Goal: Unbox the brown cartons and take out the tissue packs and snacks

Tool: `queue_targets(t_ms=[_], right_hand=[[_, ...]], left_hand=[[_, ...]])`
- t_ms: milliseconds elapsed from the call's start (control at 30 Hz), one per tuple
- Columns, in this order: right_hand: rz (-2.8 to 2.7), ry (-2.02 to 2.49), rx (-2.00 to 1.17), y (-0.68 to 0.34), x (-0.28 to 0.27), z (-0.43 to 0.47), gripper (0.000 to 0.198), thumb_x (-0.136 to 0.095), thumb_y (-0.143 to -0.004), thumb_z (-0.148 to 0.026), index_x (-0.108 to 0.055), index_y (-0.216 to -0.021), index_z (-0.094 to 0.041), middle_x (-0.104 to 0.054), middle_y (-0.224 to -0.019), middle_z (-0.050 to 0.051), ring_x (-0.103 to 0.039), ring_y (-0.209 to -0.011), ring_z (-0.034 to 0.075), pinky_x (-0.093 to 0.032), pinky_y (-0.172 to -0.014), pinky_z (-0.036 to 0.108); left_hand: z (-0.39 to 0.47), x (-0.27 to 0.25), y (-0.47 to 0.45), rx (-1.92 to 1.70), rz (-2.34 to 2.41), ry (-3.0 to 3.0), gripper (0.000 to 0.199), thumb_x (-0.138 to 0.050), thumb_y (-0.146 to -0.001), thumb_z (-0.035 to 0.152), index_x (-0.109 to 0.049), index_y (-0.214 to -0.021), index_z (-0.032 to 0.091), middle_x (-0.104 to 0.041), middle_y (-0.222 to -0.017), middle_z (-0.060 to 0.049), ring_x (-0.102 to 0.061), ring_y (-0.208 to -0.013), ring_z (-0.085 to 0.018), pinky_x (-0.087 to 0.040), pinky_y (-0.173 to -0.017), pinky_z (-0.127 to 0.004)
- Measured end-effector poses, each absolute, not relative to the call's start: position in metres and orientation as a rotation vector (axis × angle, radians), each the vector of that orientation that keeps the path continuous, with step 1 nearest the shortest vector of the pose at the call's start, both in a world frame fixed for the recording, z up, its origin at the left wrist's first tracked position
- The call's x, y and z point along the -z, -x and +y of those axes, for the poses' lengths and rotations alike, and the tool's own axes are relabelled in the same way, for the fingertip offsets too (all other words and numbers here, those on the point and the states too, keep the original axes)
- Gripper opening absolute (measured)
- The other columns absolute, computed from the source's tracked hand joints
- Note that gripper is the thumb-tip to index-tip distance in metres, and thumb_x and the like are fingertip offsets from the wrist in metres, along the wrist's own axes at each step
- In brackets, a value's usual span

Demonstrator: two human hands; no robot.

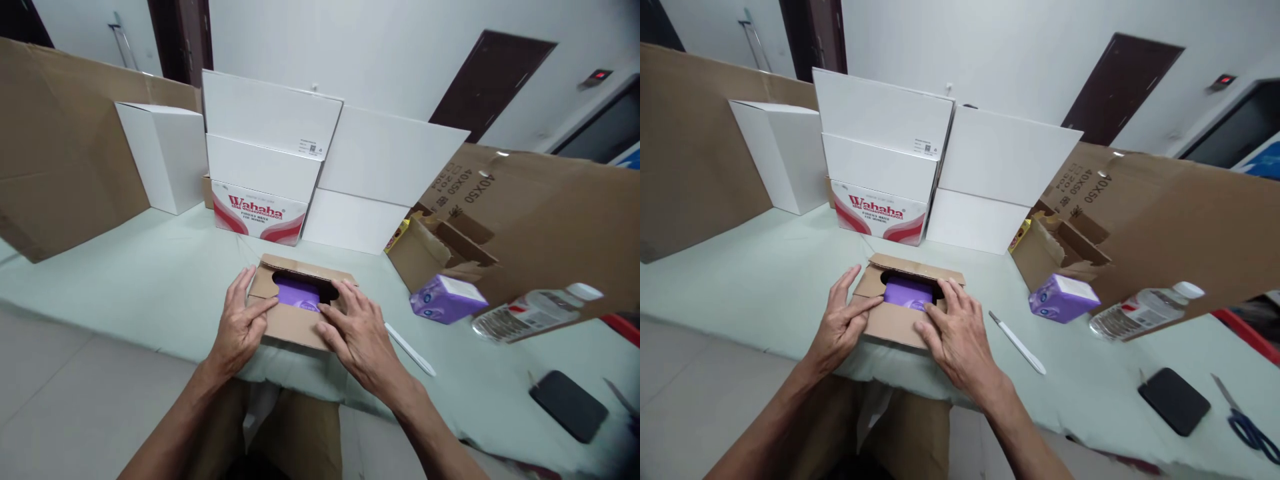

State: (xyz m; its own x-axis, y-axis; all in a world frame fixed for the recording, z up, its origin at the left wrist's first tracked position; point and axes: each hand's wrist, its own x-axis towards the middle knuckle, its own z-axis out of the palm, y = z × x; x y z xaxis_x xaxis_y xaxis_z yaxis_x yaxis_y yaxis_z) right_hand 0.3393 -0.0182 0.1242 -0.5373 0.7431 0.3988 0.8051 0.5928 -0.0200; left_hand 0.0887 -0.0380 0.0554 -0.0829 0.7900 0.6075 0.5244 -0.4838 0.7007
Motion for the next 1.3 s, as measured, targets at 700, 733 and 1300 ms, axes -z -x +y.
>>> queue_targets(t_ms=[700,733,1300], right_hand=[[-2.1,1.533,0.781,-0.395,-0.115,-0.002,0.023,-0.058,-0.1,-0.036,-0.074,-0.097,-0.02,-0.062,-0.144,0.021,-0.058,-0.133,0.036,-0.05,-0.1,0.053],[-2.105,1.533,0.783,-0.395,-0.112,-0.002,0.023,-0.057,-0.1,-0.035,-0.074,-0.1,-0.02,-0.063,-0.143,0.021,-0.059,-0.131,0.036,-0.05,-0.099,0.053],[-2.912,1.411,0.206,-0.355,-0.167,0.027,0.021,-0.057,-0.096,-0.014,-0.074,-0.107,-0.019,-0.075,-0.116,0.01,-0.072,-0.1,0.023,-0.05,-0.077,0.03]], left_hand=[[-0.042,-0.068,-0.098,-1.447,1.698,-2.303,0.045,-0.048,-0.09,0.008,-0.081,-0.119,0.018,-0.038,-0.168,-0.013,-0.032,-0.156,-0.041,-0.036,-0.123,-0.065],[-0.042,-0.068,-0.098,-1.425,1.717,-2.305,0.046,-0.047,-0.09,0.008,-0.08,-0.12,0.018,-0.038,-0.168,-0.014,-0.032,-0.156,-0.041,-0.035,-0.123,-0.065],[-0.035,-0.07,-0.097,-1.442,1.636,-1.613,0.093,-0.058,-0.073,0.019,-0.033,-0.162,0.003,-0.037,-0.168,-0.023,-0.034,-0.157,-0.037,-0.029,-0.129,-0.053]])
